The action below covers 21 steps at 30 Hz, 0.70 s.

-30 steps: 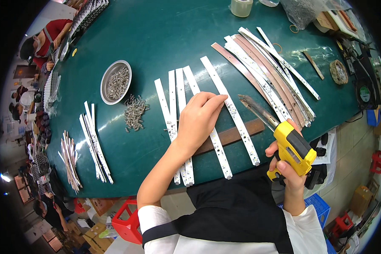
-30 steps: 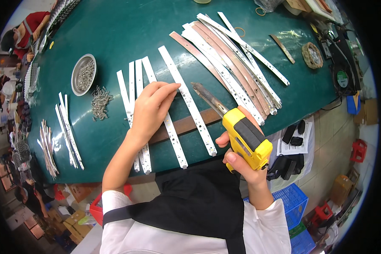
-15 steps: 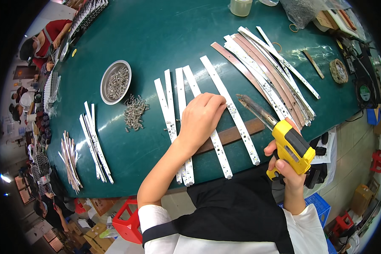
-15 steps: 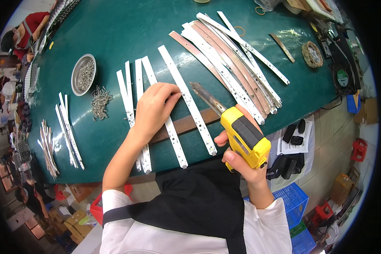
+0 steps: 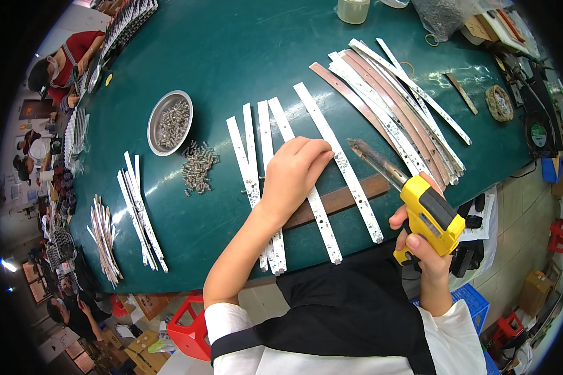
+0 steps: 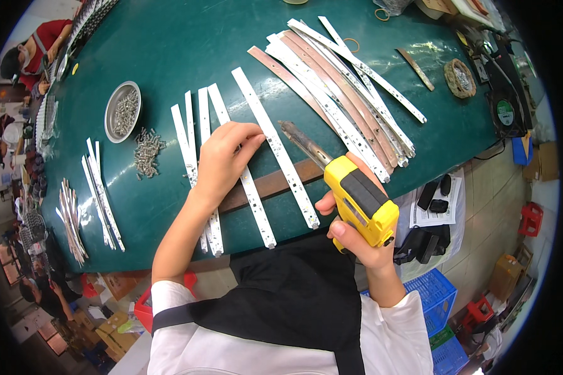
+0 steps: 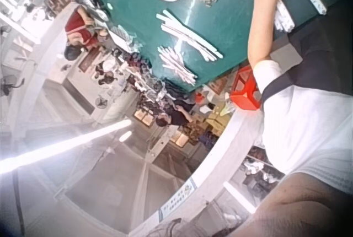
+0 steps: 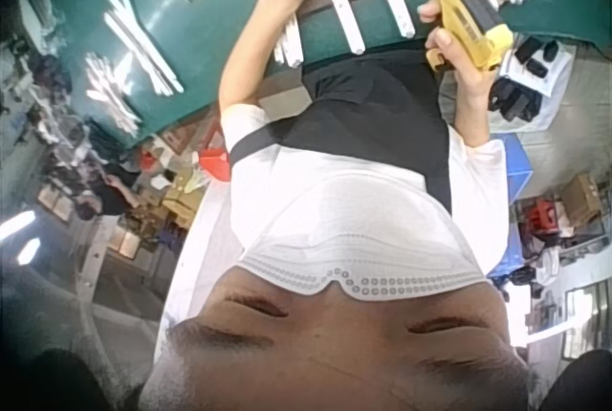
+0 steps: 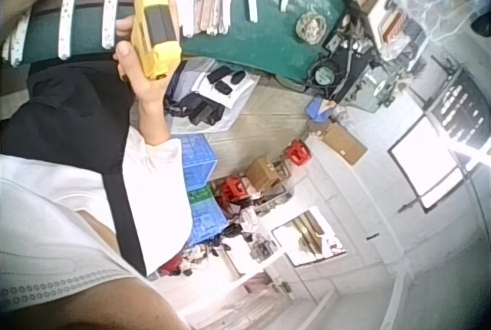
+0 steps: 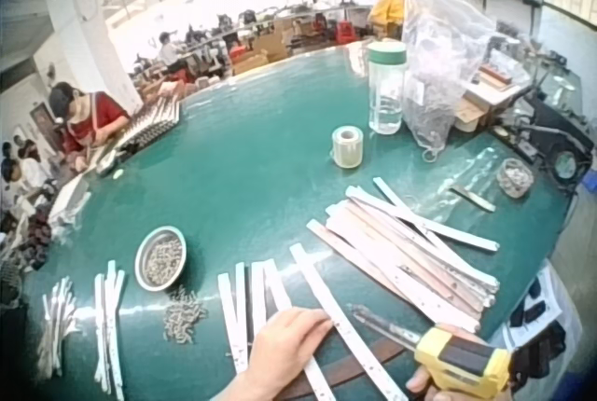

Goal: The person lays out LED light strips on the table, positions metal components onto each strip by hand, and solders them in place using a soldering iron.

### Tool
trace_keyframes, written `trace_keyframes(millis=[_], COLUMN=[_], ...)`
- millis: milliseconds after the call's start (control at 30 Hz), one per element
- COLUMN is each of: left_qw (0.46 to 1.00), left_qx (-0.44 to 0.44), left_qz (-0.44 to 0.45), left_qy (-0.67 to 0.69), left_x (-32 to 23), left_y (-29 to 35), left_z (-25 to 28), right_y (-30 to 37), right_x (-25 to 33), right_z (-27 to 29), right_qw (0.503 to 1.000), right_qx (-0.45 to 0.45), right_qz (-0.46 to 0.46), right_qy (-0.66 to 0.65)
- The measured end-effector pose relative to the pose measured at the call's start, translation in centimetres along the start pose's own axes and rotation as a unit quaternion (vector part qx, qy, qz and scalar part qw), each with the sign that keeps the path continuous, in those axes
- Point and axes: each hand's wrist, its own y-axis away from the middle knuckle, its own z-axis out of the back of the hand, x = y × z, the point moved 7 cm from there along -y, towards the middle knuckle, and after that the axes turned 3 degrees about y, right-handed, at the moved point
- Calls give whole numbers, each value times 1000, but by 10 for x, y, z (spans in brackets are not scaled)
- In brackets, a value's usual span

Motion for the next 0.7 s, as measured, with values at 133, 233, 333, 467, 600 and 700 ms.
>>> trace_keyframes(millis=[133, 233, 333, 467, 600, 700], left_qw=[999, 999, 999, 1000, 999, 1000], left_qx=[18, 25, 26, 24, 11, 7], left_qz=[32, 34, 21, -15, -19, -16], left_qy=[31, 32, 13, -11, -28, -25], left_x=[3, 3, 2, -1, -1, -1], left_y=[1, 1, 1, 1, 1, 1], left_z=[-1, -3, -3, -4, -5, -5], right_y=[0, 0, 0, 0, 0, 1], right_x=[1, 1, 1, 0, -1, -1], right_z=[0, 0, 1, 1, 1, 1], right_qw=[1000, 1000, 1000, 1000, 1000, 1000], right_qx=[3, 5, 6, 3, 0, -4], right_qz=[1, -1, 0, 4, 3, 3], right_qy=[2, 2, 4, 3, 3, 1])
